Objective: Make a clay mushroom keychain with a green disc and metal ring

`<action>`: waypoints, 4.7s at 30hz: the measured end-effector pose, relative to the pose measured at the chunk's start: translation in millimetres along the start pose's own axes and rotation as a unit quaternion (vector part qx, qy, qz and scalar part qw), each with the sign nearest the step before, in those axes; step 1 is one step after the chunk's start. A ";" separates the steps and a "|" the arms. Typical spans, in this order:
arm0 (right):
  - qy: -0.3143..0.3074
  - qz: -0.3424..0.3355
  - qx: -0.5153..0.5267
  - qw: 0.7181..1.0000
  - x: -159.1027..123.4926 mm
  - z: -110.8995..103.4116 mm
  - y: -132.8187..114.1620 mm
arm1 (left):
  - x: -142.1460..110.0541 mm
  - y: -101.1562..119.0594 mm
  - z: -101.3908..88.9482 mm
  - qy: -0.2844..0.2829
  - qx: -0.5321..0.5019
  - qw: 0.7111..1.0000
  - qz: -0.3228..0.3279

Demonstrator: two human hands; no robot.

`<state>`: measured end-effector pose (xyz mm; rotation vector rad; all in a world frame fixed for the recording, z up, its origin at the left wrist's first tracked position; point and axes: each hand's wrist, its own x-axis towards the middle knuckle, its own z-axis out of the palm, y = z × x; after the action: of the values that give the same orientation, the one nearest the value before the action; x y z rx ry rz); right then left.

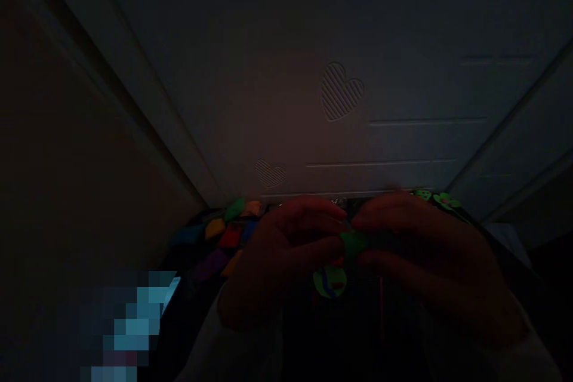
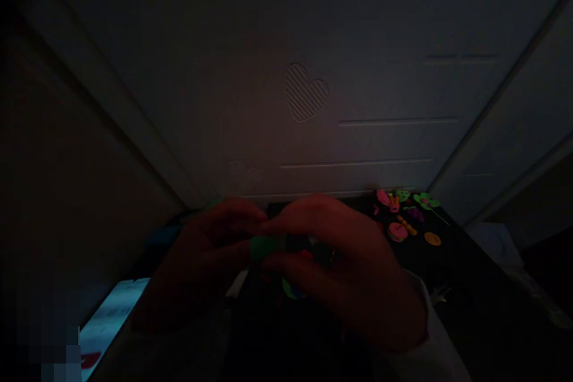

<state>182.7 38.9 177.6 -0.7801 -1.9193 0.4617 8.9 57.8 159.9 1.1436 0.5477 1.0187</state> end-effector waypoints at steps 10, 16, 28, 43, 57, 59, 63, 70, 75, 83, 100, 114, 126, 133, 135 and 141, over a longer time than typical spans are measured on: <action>-0.039 0.108 0.079 0.990 1.5 -3.0 1.0 | -4.4 1.5 0.7 0.052 0.170 0.968 0.174; -0.027 0.093 0.049 0.994 3.5 -2.5 -3.0 | -8.3 8.3 0.4 0.079 0.292 0.931 0.203; 0.040 -0.006 -0.110 0.993 0.1 3.9 1.3 | -11.7 5.3 8.3 0.157 0.240 0.947 0.147; 0.032 -0.062 -0.207 0.976 -2.4 5.2 5.5 | -9.2 2.6 14.4 0.207 0.189 0.955 0.101; 0.035 -0.052 -0.197 0.978 -2.1 4.1 0.5 | -8.8 3.7 14.6 0.200 0.197 0.954 0.102; 0.036 -0.051 -0.194 0.979 -2.4 4.7 0.6 | -8.6 4.3 15.1 0.206 0.200 0.952 0.104; 0.041 -0.041 -0.198 0.978 -3.2 5.5 2.1 | -7.1 4.2 14.9 0.208 0.195 0.952 0.107; 0.046 -0.047 -0.199 0.978 -2.8 4.3 1.2 | -7.7 2.2 12.2 0.216 0.201 0.949 0.110; 0.039 -0.044 -0.203 0.977 -1.8 4.7 3.1 | -8.5 2.5 13.7 0.214 0.193 0.951 0.109; 0.070 0.034 -0.149 0.986 -2.4 5.2 1.6 | -8.6 2.2 12.1 0.184 0.176 0.961 0.110; 0.063 0.182 0.035 0.981 0.9 5.5 -5.6 | -3.0 -1.9 16.7 0.160 0.074 0.979 0.106; 0.055 0.210 0.104 0.970 0.4 5.4 -4.6 | -10.7 4.6 14.6 0.188 0.418 0.860 0.225; 0.034 0.184 0.088 0.978 -0.2 2.2 -1.4 | -7.5 -1.9 12.0 0.152 0.467 0.809 0.321; -0.014 0.104 0.004 0.994 -2.1 -11.8 1.1 | -10.9 5.3 9.2 0.129 0.427 0.866 0.225; -0.038 0.069 -0.016 0.997 0.3 -13.1 -1.1 | -12.4 7.8 8.7 0.114 0.406 0.883 0.207; -0.070 0.027 -0.053 0.996 3.1 -14.2 -4.6 | -13.9 13.1 6.3 0.068 0.381 0.903 0.187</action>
<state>192.8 37.5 188.8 -0.8918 -2.0697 0.4598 2.5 43.4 172.5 1.9362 0.9063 1.2616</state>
